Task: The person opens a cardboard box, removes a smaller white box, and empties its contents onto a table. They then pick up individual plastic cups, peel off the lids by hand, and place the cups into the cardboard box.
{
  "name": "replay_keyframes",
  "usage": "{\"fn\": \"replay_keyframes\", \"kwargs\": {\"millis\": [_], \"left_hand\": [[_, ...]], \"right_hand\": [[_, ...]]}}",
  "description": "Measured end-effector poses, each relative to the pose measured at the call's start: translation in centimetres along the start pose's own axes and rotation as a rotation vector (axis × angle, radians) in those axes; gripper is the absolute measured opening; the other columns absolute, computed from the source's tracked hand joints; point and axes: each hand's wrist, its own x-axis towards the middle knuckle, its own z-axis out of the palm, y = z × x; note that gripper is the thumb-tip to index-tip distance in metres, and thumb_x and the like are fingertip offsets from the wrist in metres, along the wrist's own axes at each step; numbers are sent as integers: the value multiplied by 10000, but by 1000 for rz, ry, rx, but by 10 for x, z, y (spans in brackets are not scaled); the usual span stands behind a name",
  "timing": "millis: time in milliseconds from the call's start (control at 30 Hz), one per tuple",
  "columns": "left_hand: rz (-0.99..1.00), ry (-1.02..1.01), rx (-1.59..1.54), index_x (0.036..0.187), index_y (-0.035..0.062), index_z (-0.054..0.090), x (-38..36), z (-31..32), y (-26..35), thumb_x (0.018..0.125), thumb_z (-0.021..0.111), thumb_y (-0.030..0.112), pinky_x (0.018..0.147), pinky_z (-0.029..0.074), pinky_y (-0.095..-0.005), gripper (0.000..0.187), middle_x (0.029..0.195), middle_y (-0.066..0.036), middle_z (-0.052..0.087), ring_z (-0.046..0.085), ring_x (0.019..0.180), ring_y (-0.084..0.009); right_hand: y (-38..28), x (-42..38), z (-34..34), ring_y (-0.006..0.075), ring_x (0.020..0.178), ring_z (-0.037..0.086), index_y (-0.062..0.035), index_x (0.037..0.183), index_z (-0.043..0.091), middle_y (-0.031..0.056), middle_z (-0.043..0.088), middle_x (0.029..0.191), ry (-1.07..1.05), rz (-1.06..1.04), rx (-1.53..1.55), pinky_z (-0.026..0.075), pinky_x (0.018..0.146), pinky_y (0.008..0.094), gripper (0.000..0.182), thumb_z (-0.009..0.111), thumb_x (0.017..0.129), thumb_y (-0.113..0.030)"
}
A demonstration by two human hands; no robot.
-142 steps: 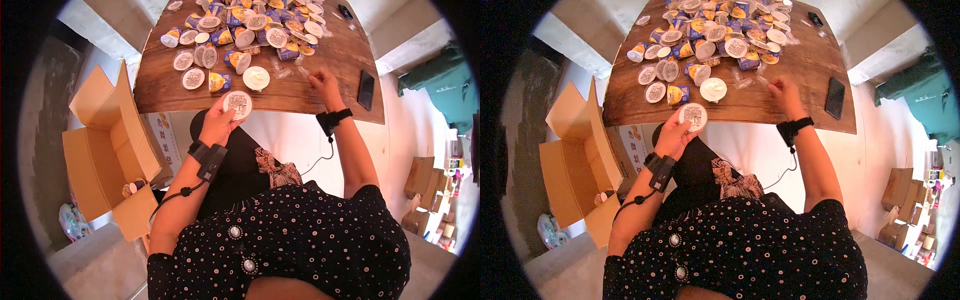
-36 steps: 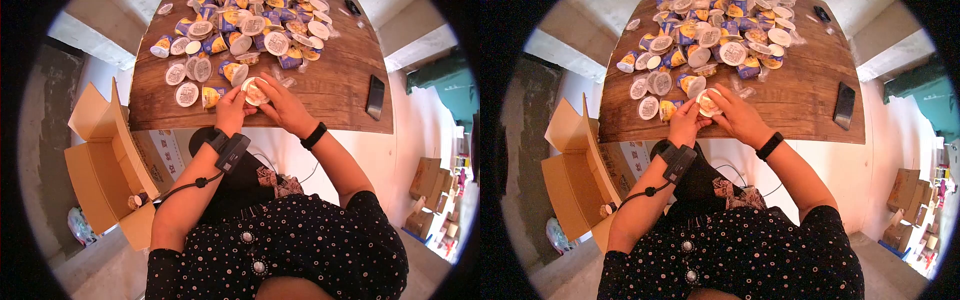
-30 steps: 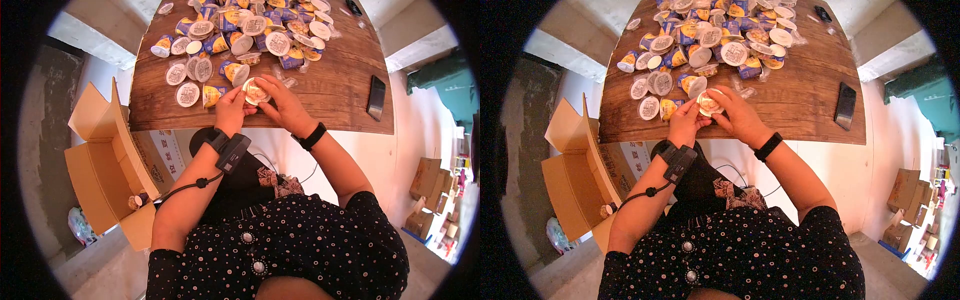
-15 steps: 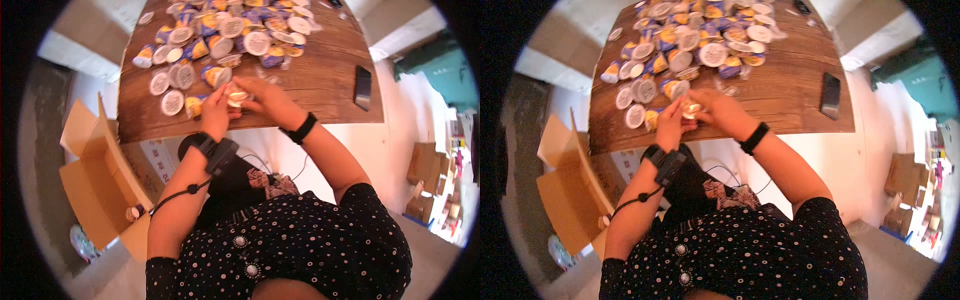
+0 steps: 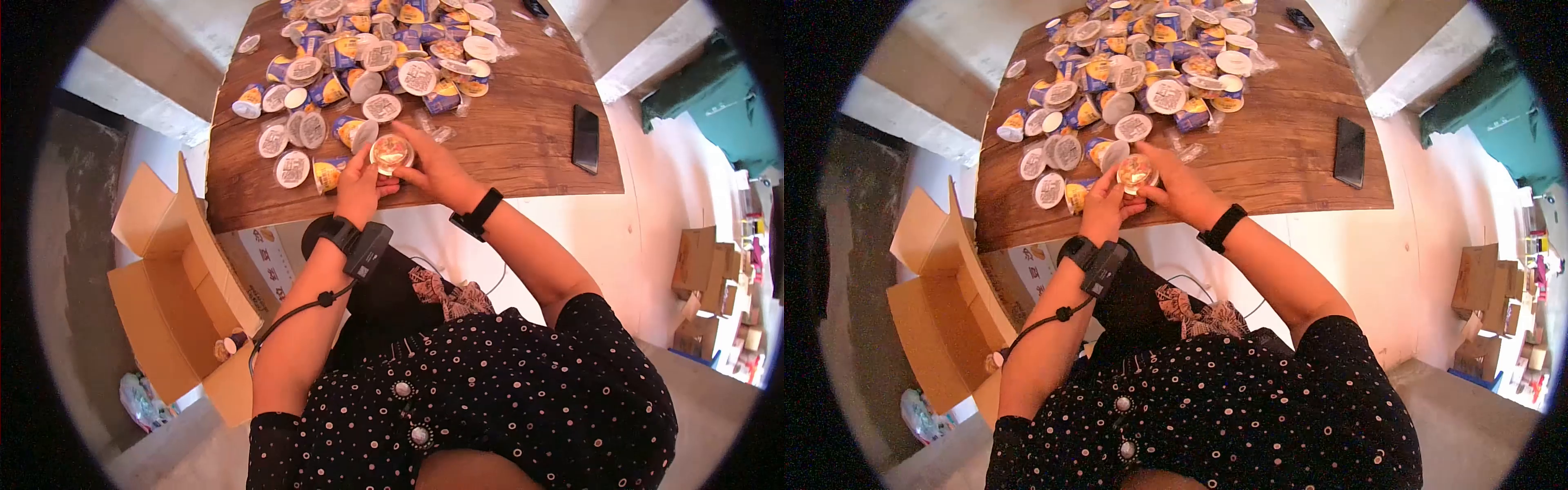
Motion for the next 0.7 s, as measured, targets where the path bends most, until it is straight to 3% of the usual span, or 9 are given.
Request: {"fn": "replay_keyframes", "kwargs": {"millis": [67, 167, 267, 333, 467, 533, 600, 667, 700], "left_hand": [[-12, 11, 7, 1314, 42, 427, -7, -2, 1, 969, 417, 165, 696, 548, -290, 367, 1006, -72, 607, 609, 775, -159], [-235, 53, 48, 1220, 36, 493, -18, -9, -2, 954, 466, 211, 709, 531, -289, 320, 1013, -57, 593, 595, 811, -158], [-105, 25, 137, 1202, 41, 504, -21, -18, -16, 953, 476, 238, 740, 510, -275, 319, 1016, -51, 591, 583, 829, -152], [-82, 0, 116, 1185, 52, 514, -21, -19, -20, 953, 478, 280, 791, 478, -287, 327, 1028, -40, 584, 564, 884, -141], [-78, 19, -81, 1185, 77, 516, -38, -7, -5, 952, 481, 316, 843, 447, -320, 335, 1066, -26, 575, 547, 956, -147], [-85, 52, -140, 1188, 85, 514, -48, -6, 1, 951, 484, 332, 850, 440, -325, 343, 1079, -23, 572, 544, 972, -149], [39, -56, -177, 1193, 97, 507, -54, -11, 2, 945, 490, 363, 869, 443, -337, 365, 1087, -28, 570, 543, 999, -152], [87, -96, -215, 1193, 99, 502, -60, -17, 5, 939, 492, 377, 898, 443, -353, 377, 1106, -37, 569, 536, 1037, -153], [30, -103, -325, 1192, 98, 502, -65, -21, 11, 937, 498, 370, 909, 444, -363, 373, 1124, -43, 566, 534, 1056, -164]], "right_hand": [[8, -6, 9, 350, 1137, 482, -26, 1285, 444, 197, 472, 1252, 23, 88, 130, 408, 948, 374, 606, 703, 763, -191], [2, -12, 7, 314, 1124, 501, -28, 1285, 448, 189, 493, 1225, -62, 106, 39, 420, 928, 356, 600, 703, 779, -225], [-3, -14, 12, 256, 1104, 515, -24, 1288, 443, 171, 530, 1169, -56, 213, 272, 429, 900, 326, 565, 666, 826, -260], [-27, -6, 4, 207, 1076, 522, -14, 1286, 444, 146, 548, 1160, -76, 606, 503, 434, 879, 304, 512, 601, 881, -285], [-19, -12, 18, 187, 1048, 537, 3, 1260, 464, 136, 549, 1199, -7, 288, 376, 430, 885, 308, 425, 537, 922, -245], [-35, -18, 23, 192, 1042, 540, 0, 1256, 468, 138, 557, 1180, -7, 271, 433, 432, 881, 305, 416, 546, 916, -228], [-46, -22, 29, 198, 1036, 544, -4, 1253, 472, 139, 565, 1161, -5, 258, 494, 435, 876, 302, 409, 555, 910, -211], [-53, -24, 35, 199, 996, 559, -19, 1244, 484, 129, 574, 1129, 46, 20, 110, 454, 853, 305, 381, 560, 904, -173], [-58, -24, 39, 191, 957, 566, -30, 1220, 507, 119, 578, 1096, 79, 99, 275, 474, 815, 309, 342, 552, 905, -154]]}}
